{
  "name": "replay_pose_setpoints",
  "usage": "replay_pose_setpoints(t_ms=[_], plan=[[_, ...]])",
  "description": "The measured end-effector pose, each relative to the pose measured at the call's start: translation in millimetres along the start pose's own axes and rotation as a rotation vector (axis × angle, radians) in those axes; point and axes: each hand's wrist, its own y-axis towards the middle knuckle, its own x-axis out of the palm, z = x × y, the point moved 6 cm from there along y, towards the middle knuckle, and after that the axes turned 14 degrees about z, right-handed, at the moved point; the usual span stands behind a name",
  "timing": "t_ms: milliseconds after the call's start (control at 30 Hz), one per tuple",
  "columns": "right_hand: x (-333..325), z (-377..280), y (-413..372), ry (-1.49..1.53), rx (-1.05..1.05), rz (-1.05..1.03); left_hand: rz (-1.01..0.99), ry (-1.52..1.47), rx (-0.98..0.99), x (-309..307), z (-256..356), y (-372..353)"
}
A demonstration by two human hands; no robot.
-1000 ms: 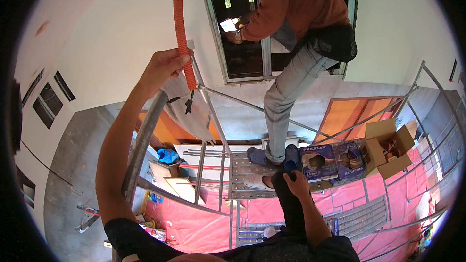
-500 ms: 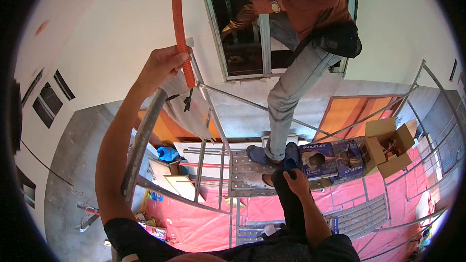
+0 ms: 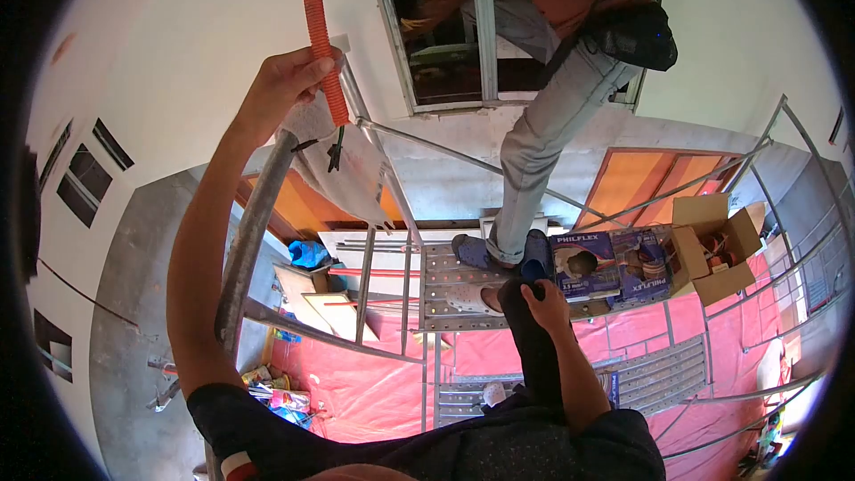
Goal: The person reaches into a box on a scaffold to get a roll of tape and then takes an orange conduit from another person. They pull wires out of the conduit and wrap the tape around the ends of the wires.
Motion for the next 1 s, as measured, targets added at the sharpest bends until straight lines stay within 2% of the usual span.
replay_pose_setpoints(t_ms=[467,567,1000], plan=[[3.4,5.4,0.6,0.015,0.002,-0.001,0.011,0.028,-0.077,-2.9,-3.8,0.1],[0.1,1.6,0.0,0.017,0.008,-0.016,0.053,-0.048,-0.041,-1.4,1.8,-1.9],[1.5,4.9,-0.1,0.008,-0.006,0.016,0.005,-0.065,-0.026,-1.1,-0.3,-0.1]])
